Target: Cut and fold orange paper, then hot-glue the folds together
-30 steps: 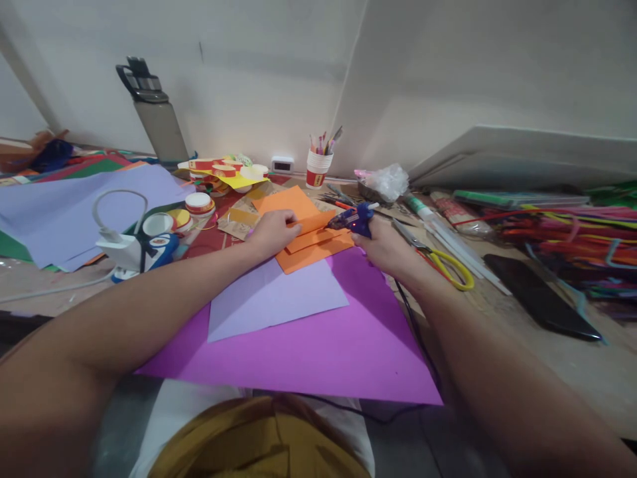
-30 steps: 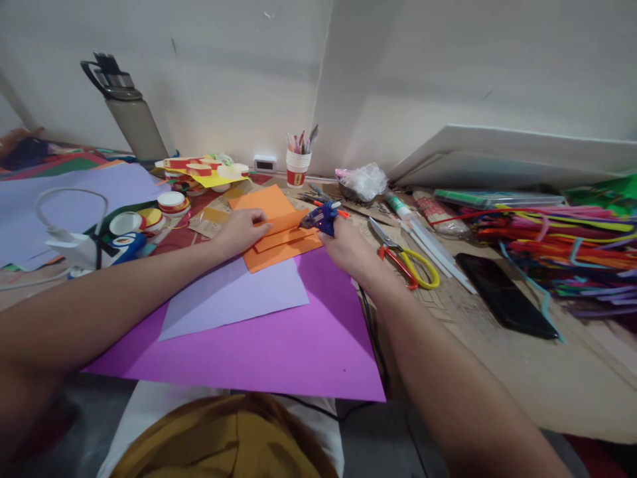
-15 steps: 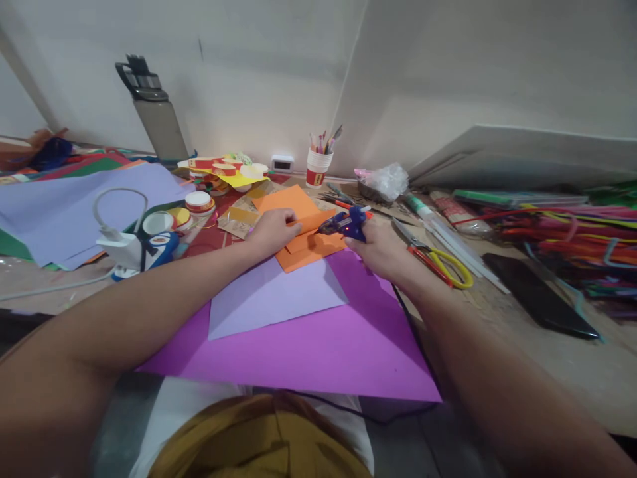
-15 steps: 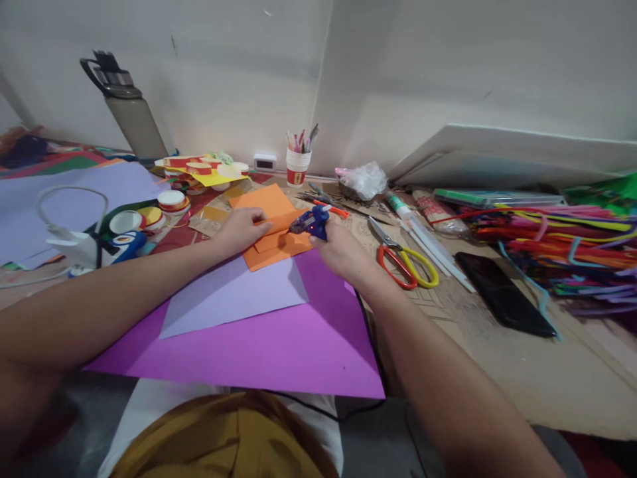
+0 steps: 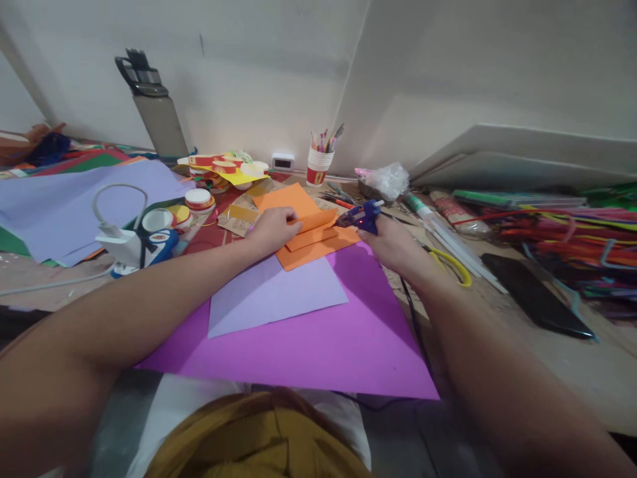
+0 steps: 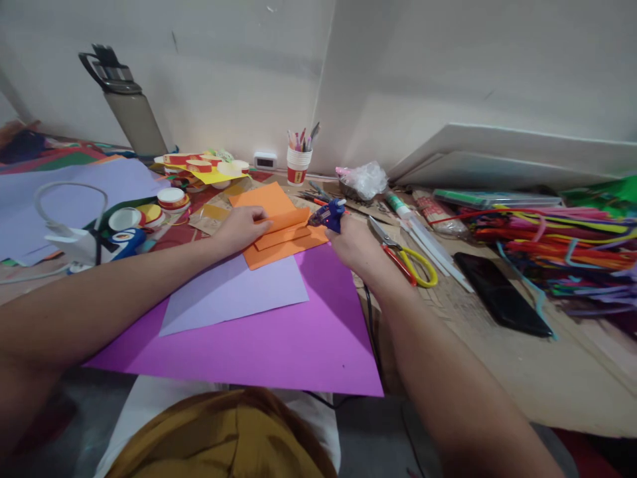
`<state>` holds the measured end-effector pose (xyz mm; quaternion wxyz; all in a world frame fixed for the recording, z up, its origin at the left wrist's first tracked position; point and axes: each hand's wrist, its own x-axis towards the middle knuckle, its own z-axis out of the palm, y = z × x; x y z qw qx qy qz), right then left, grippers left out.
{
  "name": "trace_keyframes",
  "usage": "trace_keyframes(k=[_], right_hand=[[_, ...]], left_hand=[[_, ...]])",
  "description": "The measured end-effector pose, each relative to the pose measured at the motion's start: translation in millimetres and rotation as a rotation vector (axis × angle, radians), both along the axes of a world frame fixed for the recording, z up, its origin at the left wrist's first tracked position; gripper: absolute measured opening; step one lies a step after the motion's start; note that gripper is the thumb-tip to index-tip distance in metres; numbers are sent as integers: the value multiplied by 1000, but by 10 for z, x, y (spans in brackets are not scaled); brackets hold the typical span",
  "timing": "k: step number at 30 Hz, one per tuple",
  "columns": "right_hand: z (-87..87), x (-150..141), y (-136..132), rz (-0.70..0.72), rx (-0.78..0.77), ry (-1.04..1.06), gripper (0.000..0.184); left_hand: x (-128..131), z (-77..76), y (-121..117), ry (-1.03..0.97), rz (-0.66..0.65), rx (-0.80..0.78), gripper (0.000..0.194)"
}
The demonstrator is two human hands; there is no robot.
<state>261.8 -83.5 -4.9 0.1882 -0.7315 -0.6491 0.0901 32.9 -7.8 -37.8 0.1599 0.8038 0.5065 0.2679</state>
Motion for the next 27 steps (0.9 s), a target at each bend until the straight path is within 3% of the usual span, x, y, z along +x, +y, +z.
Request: trace_keyframes(k=[3, 11, 18, 27], right_hand=[[-52, -7, 57, -7, -19, 9, 31], [41, 44, -43, 3, -7, -30, 29], [-40, -18, 77, -37, -34, -38, 35], [128, 47, -121, 31, -24, -33, 23]], left_hand=[[-8, -11, 16, 4, -10, 9, 21], [-3, -8, 14, 20, 2, 5, 21], [-5, -4, 14, 22, -6, 16, 22], [-5, -4, 13, 11, 4, -16, 20]])
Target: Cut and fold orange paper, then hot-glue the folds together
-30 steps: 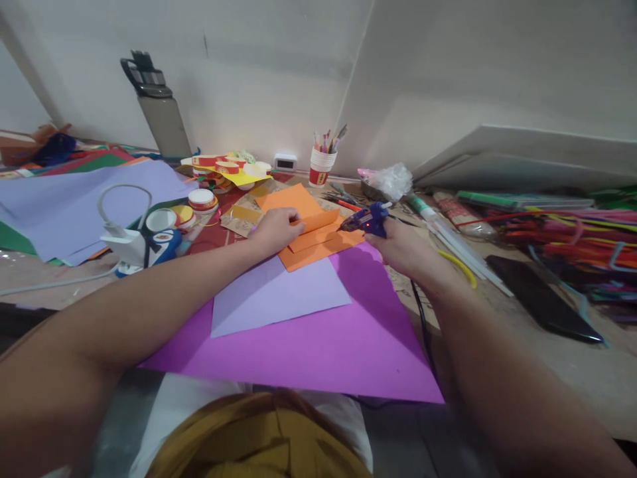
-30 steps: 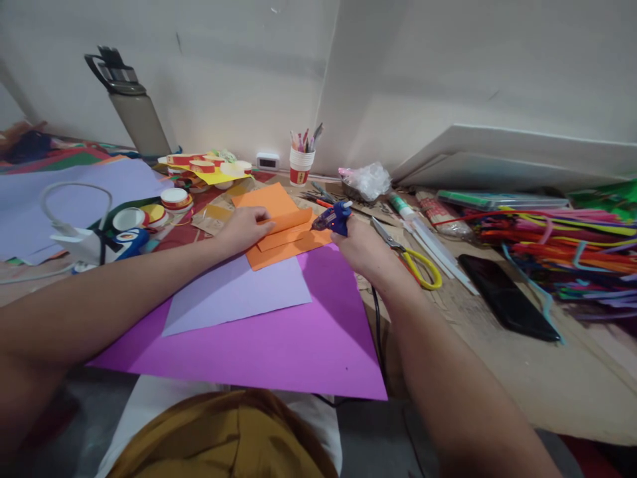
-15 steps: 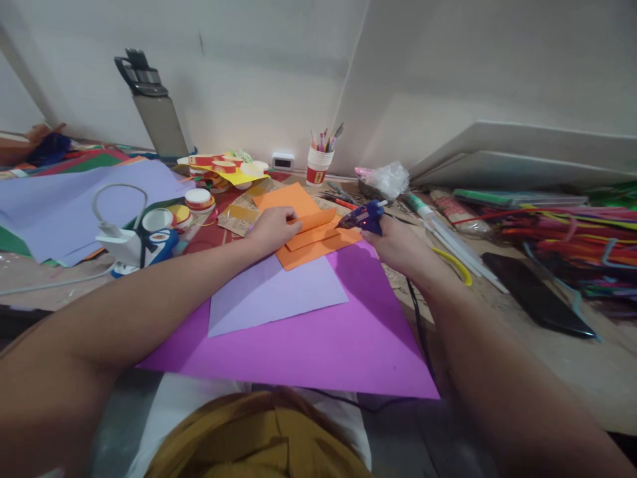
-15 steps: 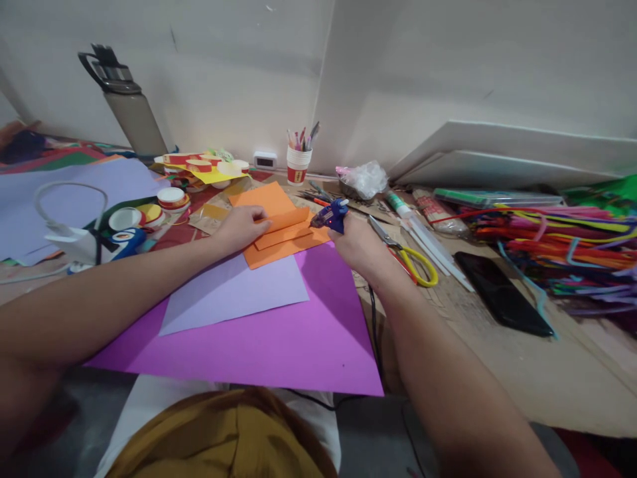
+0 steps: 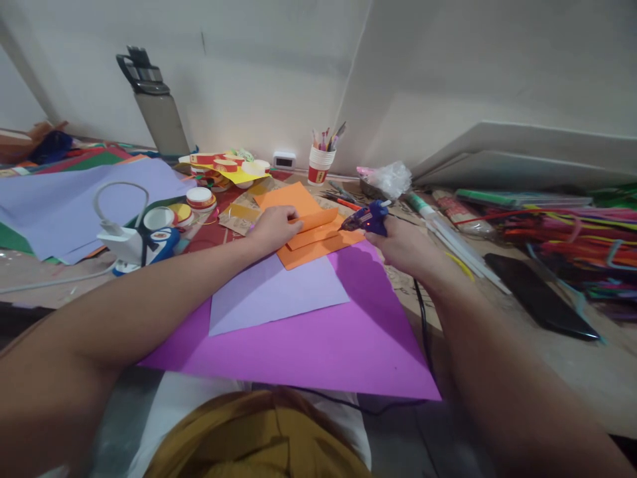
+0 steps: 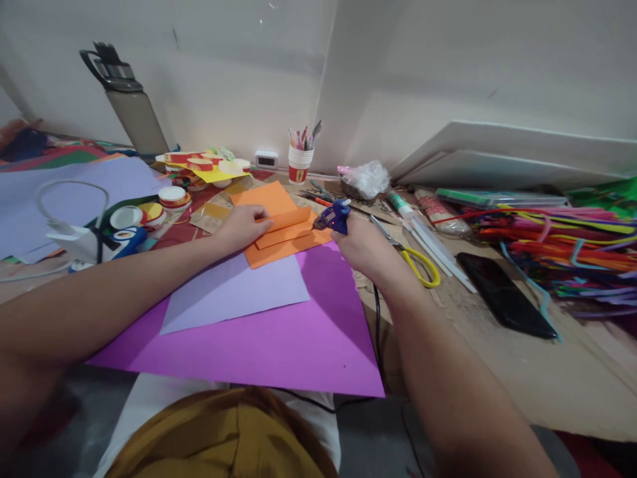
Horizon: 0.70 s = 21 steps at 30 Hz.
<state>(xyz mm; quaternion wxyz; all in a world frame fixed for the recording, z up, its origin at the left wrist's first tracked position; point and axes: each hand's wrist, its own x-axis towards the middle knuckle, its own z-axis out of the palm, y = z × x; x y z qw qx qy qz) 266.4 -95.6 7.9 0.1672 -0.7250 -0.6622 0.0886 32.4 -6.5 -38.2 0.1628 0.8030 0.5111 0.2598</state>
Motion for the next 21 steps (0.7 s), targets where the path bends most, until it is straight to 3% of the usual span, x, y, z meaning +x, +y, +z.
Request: trace_keyframes(k=[6, 21], right_hand=[[43, -68, -38, 7, -49, 63, 18], [-62, 96, 48, -4, 10, 38, 31]], left_hand=[[2, 7, 1, -3, -7, 0, 20], [7, 4, 2, 10, -10, -1, 21]])
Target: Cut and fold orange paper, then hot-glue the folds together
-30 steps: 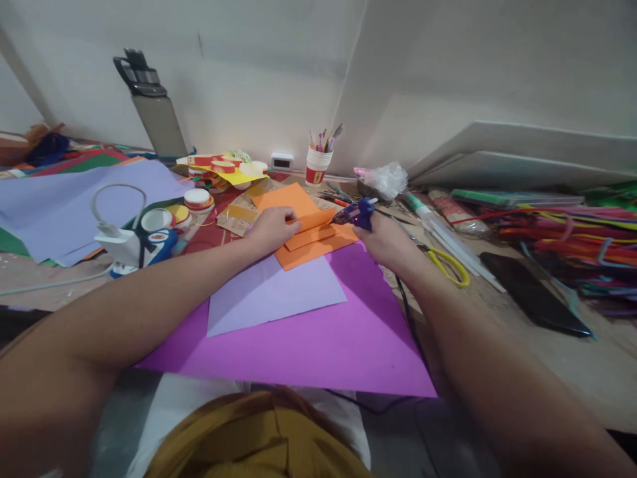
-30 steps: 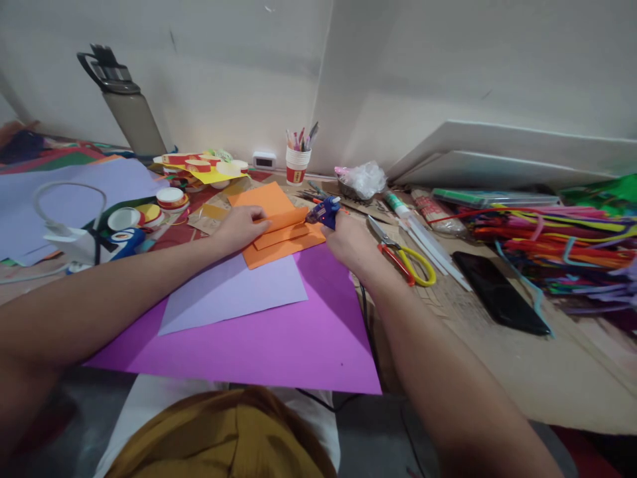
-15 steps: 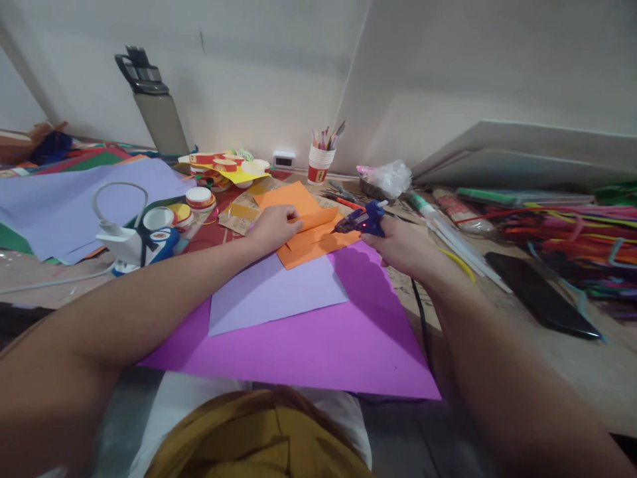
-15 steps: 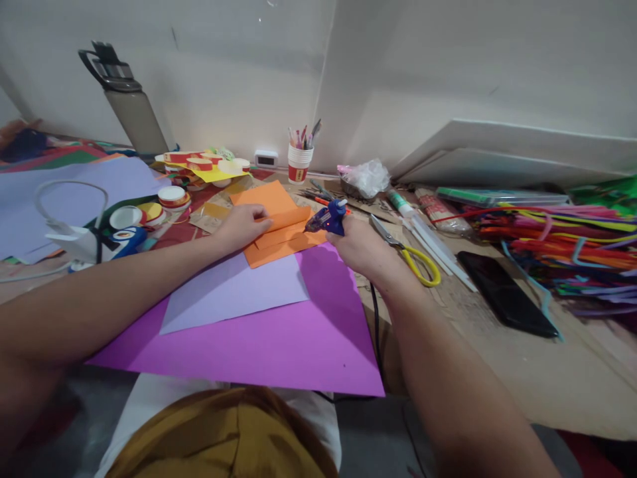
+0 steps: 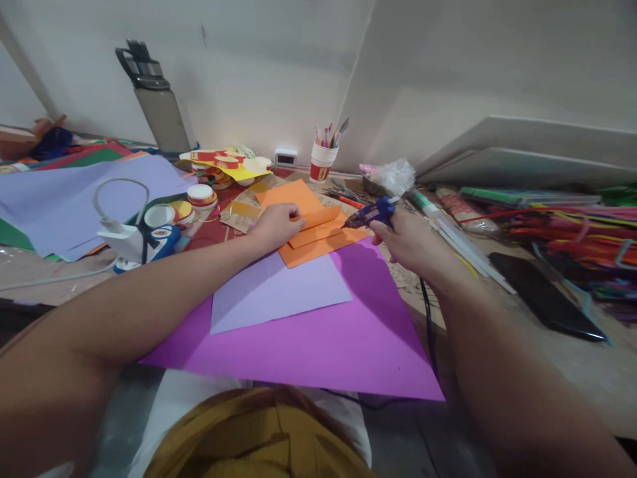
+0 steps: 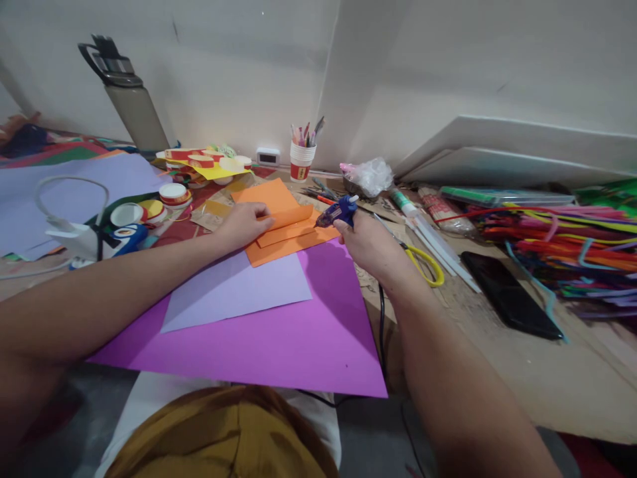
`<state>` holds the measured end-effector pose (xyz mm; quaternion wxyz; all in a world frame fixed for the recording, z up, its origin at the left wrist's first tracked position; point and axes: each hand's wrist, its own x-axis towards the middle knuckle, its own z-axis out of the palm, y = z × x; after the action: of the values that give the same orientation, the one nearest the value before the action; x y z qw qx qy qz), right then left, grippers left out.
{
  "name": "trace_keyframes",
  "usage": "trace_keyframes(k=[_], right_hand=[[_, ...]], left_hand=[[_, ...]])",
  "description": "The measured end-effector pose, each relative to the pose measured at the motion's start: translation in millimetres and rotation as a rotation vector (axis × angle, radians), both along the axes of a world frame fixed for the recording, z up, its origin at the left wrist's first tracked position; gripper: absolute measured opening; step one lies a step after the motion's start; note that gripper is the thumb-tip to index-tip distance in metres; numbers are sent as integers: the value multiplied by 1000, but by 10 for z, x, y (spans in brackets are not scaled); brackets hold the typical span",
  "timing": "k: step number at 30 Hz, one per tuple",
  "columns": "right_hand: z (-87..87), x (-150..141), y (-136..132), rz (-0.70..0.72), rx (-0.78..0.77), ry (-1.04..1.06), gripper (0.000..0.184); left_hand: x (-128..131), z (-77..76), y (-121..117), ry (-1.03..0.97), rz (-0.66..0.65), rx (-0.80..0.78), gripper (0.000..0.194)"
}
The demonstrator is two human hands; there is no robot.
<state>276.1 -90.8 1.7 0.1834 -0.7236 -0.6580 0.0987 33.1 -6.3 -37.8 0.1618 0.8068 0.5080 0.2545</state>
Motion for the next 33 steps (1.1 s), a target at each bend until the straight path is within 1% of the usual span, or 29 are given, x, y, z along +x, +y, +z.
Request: trace_keyframes(k=[4, 9, 12, 17, 20, 23, 26, 29, 33], right_hand=[[3, 10, -5, -19, -1, -25, 32], [67, -138, -61, -17, 2, -61, 29], [80, -190, -72, 0, 6, -77, 27], [41, -101, -42, -33, 63, -130, 28], [22, -41, -24, -47, 40, -122, 30], [28, -40, -17, -55, 35, -130, 31], [32, -96, -15, -40, 69, -138, 29], [10, -196, -24, -4, 28, -83, 29], [-8, -322, -66, 93, -9, 20, 29]], left_hand=[[0, -3, -1, -7, 0, -3, 21], [10, 25, -22, -10, 25, -29, 20], [9, 30, -22, -11, 15, -26, 20], [1, 10, -12, -17, 7, -23, 21], [5, 10, -15, -3, 4, -11, 21], [11, 14, -19, 6, 14, -8, 21], [13, 12, -15, -10, 10, -11, 21], [9, 2, -3, -11, 20, -22, 21], [4, -4, 8, -19, 15, -26, 21]])
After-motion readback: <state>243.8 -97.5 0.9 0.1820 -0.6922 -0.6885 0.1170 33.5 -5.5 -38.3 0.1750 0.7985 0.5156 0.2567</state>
